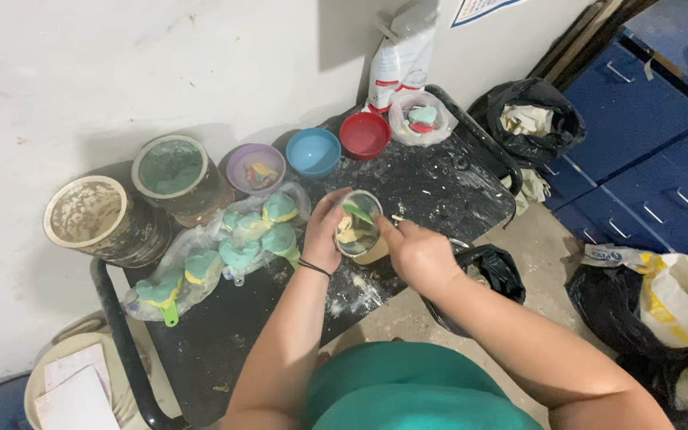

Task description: The person mixes a yellowish paste in a small container using a green spatula, then adds a small amount of liquid from a blue bowl and continues mixing. The person then places a small colorful clay piece onto the paste and presses it down.

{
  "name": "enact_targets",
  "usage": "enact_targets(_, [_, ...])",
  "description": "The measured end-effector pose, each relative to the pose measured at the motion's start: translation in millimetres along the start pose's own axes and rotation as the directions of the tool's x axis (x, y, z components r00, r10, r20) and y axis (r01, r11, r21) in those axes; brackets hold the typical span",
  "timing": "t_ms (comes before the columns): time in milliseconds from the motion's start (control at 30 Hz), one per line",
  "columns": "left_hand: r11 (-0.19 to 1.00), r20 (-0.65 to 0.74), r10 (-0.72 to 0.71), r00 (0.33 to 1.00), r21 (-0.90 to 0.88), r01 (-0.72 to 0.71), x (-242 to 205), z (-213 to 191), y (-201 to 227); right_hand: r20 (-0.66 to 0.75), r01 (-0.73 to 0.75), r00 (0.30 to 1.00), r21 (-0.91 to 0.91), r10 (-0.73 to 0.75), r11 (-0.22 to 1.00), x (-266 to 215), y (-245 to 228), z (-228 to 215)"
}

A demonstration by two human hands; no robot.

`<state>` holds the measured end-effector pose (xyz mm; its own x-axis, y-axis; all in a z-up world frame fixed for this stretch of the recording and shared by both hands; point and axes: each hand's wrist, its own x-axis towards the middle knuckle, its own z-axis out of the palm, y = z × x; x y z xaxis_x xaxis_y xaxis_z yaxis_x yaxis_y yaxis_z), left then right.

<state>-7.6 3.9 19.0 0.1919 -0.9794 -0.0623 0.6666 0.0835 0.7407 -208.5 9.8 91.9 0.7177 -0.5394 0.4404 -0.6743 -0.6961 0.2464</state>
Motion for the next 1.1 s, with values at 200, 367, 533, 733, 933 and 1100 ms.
enact_targets(200, [1.000, -0.014, 0.028, 1.000, 0.013, -0.028, 11, -19, -15, 0.105, 0.018, 0.994, 0.033, -0.021, 0.999, -22, -12, 17])
enact_targets(367, [0.999, -0.004, 0.014, 1.000, -0.044, -0.014, 13, -5, -2, 0.078, -0.015, 0.997, 0.117, 0.006, 0.993, -16, -18, 3])
enact_targets(533, [1.000, 0.031, -0.011, 0.999, 0.000, 0.011, 19, -13, -14, 0.046, -0.083, 0.996, 0.103, 0.079, 0.991, 1, -9, -7])
enact_targets(733, [0.999, -0.008, 0.010, 1.000, 0.031, -0.009, 21, -17, -4, 0.187, -0.023, 0.982, 0.195, -0.014, 0.980, -5, -9, 5])
enact_targets(933, [0.998, -0.027, 0.028, 0.999, 0.059, -0.026, 19, -15, -5, 0.125, 0.035, 0.991, 0.152, -0.055, 0.988, -18, -17, 18])
enact_targets(1100, [0.997, -0.032, 0.055, 0.998, 0.051, -0.053, 25, -13, -7, 0.039, -0.013, 0.999, 0.068, 0.011, 0.998, 2, 4, 9])
